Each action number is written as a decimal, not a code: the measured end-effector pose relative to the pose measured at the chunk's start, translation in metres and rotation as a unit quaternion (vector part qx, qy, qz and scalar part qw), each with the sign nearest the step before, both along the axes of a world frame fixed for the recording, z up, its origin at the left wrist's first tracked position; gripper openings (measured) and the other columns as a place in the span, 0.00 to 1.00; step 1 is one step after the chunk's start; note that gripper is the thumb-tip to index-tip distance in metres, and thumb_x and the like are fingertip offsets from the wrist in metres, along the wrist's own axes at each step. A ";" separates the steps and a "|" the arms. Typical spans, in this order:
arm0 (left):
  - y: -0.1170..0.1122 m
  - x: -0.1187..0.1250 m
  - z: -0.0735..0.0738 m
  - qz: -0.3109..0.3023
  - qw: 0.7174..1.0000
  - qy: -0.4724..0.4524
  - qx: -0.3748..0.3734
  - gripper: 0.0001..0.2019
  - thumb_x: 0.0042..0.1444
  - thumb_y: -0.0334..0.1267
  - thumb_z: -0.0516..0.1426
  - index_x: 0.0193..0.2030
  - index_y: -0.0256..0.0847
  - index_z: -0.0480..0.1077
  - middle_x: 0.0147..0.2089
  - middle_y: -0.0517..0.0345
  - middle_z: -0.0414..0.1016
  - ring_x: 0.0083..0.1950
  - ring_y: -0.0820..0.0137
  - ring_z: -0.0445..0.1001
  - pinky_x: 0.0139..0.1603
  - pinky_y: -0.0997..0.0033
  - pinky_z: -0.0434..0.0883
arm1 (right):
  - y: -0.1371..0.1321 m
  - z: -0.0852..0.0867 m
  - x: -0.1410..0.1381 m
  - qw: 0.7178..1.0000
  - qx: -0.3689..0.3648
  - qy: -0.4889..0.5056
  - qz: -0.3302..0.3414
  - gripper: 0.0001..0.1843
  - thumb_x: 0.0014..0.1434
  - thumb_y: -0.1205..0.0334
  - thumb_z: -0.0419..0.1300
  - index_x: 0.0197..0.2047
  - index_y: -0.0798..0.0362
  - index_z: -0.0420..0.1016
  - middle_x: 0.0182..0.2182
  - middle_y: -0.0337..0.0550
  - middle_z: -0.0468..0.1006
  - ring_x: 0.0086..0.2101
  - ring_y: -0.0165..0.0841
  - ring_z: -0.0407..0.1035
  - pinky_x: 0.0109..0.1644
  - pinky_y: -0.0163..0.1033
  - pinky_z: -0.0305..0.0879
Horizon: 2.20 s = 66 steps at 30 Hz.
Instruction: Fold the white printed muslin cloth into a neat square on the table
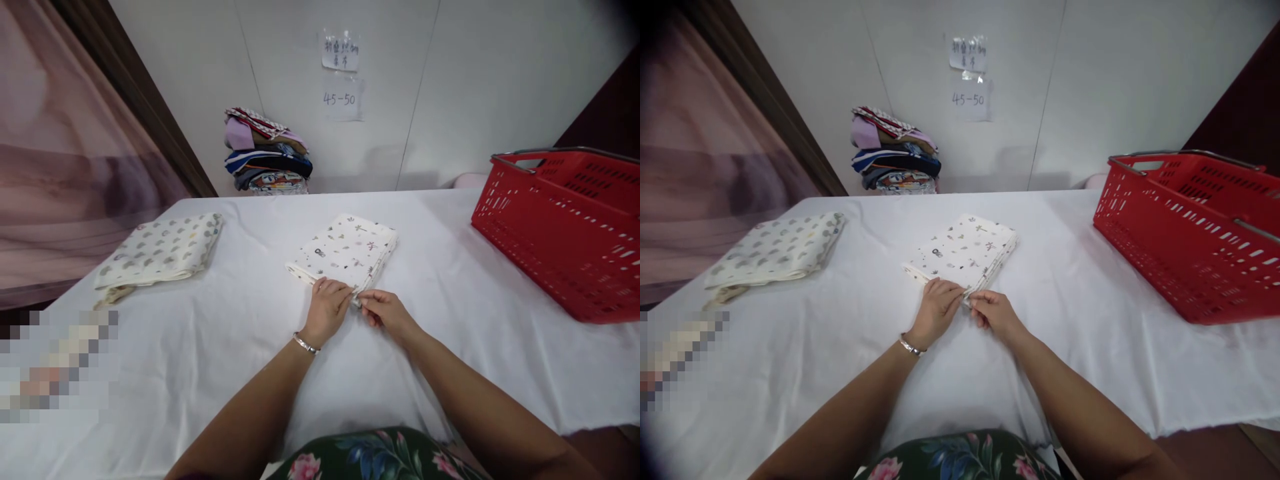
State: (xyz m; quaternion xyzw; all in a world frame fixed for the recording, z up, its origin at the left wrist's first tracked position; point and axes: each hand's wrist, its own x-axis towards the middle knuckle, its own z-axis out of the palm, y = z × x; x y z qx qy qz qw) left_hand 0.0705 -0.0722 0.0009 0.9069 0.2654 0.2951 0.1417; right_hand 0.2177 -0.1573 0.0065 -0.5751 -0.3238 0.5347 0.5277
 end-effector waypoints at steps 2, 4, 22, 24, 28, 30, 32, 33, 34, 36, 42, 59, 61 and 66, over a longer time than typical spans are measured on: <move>-0.001 0.000 0.001 -0.003 1.000 0.005 -0.003 0.11 0.60 0.34 0.49 0.44 0.46 0.71 0.41 0.57 0.73 0.46 0.68 0.67 0.60 0.55 0.53 | 0.000 0.001 0.000 1.000 0.002 0.001 0.001 0.13 0.48 0.55 0.60 0.35 0.54 0.73 0.21 0.34 0.70 0.16 0.23 0.59 0.17 0.30 0.51; -0.001 0.000 0.002 -0.003 1.000 0.008 -0.007 0.11 0.59 0.35 0.49 0.43 0.46 0.71 0.41 0.57 0.73 0.46 0.68 0.67 0.60 0.54 0.53 | 0.000 0.001 0.000 1.000 0.003 -0.002 0.000 0.14 0.47 0.54 0.60 0.36 0.54 0.74 0.21 0.34 0.70 0.16 0.23 0.59 0.17 0.30 0.51; 0.001 0.007 -0.001 0.002 1.000 -0.018 0.000 0.08 0.60 0.34 0.48 0.36 0.43 0.68 0.36 0.58 0.72 0.44 0.68 0.67 0.58 0.58 0.56 | 0.012 -0.008 -0.007 0.997 -0.011 -0.071 -0.021 0.09 0.48 0.56 0.60 0.26 0.54 0.71 0.16 0.34 0.69 0.13 0.23 0.59 0.15 0.29 0.49; 0.001 0.006 -0.001 0.004 1.000 -0.019 0.003 0.09 0.60 0.34 0.47 0.37 0.42 0.68 0.37 0.57 0.72 0.44 0.68 0.67 0.58 0.58 0.56 | 0.012 -0.008 -0.007 0.998 -0.017 -0.061 -0.031 0.08 0.47 0.58 0.60 0.25 0.54 0.71 0.15 0.33 0.68 0.13 0.23 0.59 0.15 0.29 0.49; 0.000 0.003 0.001 0.009 1.000 -0.026 0.013 0.08 0.60 0.33 0.47 0.38 0.42 0.68 0.38 0.56 0.71 0.44 0.68 0.67 0.58 0.58 0.57 | 0.010 -0.007 -0.008 0.999 -0.006 -0.008 -0.031 0.08 0.46 0.60 0.59 0.22 0.54 0.67 0.14 0.32 0.66 0.13 0.22 0.58 0.15 0.29 0.46; -0.001 0.001 0.001 0.008 0.999 -0.033 0.020 0.08 0.59 0.32 0.48 0.39 0.41 0.67 0.39 0.56 0.72 0.45 0.68 0.67 0.58 0.58 0.57 | 0.008 -0.007 -0.008 0.999 -0.006 0.025 -0.031 0.09 0.46 0.60 0.60 0.22 0.54 0.65 0.15 0.32 0.66 0.13 0.22 0.58 0.15 0.29 0.45; -0.001 0.000 0.001 0.003 0.999 -0.039 0.027 0.08 0.59 0.32 0.48 0.40 0.41 0.67 0.39 0.56 0.71 0.45 0.68 0.67 0.58 0.57 0.57 | 0.007 -0.008 -0.007 0.998 -0.007 0.048 -0.032 0.09 0.46 0.59 0.60 0.22 0.54 0.65 0.15 0.32 0.66 0.14 0.22 0.57 0.16 0.29 0.45; -0.001 0.000 0.000 0.000 0.999 -0.040 0.030 0.08 0.59 0.32 0.48 0.40 0.41 0.66 0.39 0.56 0.71 0.45 0.68 0.67 0.58 0.57 0.57 | 0.007 -0.008 -0.007 0.998 -0.005 0.057 -0.031 0.10 0.46 0.59 0.61 0.23 0.54 0.65 0.15 0.32 0.66 0.14 0.21 0.57 0.16 0.29 0.45; -0.001 0.000 0.000 -0.004 0.999 -0.041 0.034 0.07 0.60 0.32 0.48 0.40 0.41 0.66 0.39 0.56 0.71 0.45 0.68 0.67 0.58 0.57 0.57 | 0.007 -0.009 -0.007 0.998 -0.001 0.064 -0.029 0.11 0.46 0.58 0.61 0.22 0.55 0.65 0.15 0.32 0.66 0.14 0.21 0.57 0.16 0.29 0.45; -0.001 0.001 -0.002 -0.013 0.998 -0.039 0.039 0.07 0.60 0.32 0.48 0.40 0.41 0.66 0.39 0.57 0.71 0.45 0.69 0.67 0.58 0.57 0.56 | 0.007 -0.009 -0.006 0.997 0.008 0.073 -0.025 0.12 0.47 0.56 0.62 0.22 0.55 0.65 0.15 0.33 0.65 0.14 0.21 0.57 0.16 0.29 0.46; 0.001 0.001 -0.004 -0.027 0.998 -0.030 0.042 0.07 0.59 0.32 0.48 0.40 0.42 0.66 0.39 0.58 0.71 0.45 0.69 0.67 0.59 0.57 0.56 | 0.006 -0.008 -0.006 0.997 0.006 0.072 -0.008 0.17 0.47 0.50 0.63 0.24 0.55 0.67 0.17 0.34 0.67 0.15 0.22 0.59 0.17 0.29 0.48; 0.003 -0.001 0.001 -0.043 0.998 -0.043 0.000 0.08 0.59 0.32 0.48 0.38 0.43 0.67 0.37 0.59 0.72 0.43 0.71 0.68 0.58 0.58 0.57 | 0.008 -0.010 -0.005 0.998 0.001 0.069 -0.005 0.17 0.47 0.50 0.63 0.25 0.55 0.68 0.18 0.34 0.68 0.16 0.21 0.59 0.17 0.29 0.49; 0.003 -0.001 0.001 -0.043 0.998 -0.045 0.000 0.08 0.59 0.31 0.48 0.37 0.42 0.67 0.36 0.60 0.71 0.42 0.71 0.68 0.58 0.59 0.57 | 0.008 -0.009 -0.006 0.998 -0.007 0.059 -0.013 0.16 0.47 0.50 0.63 0.25 0.55 0.68 0.18 0.34 0.68 0.16 0.21 0.59 0.17 0.29 0.49; 0.003 0.002 -0.002 -0.028 0.998 -0.063 0.001 0.07 0.59 0.32 0.48 0.36 0.42 0.67 0.35 0.60 0.71 0.41 0.71 0.68 0.57 0.59 0.58 | 0.010 -0.008 -0.010 0.999 -0.014 0.037 -0.033 0.14 0.45 0.54 0.62 0.23 0.54 0.65 0.17 0.33 0.67 0.15 0.22 0.58 0.16 0.29 0.47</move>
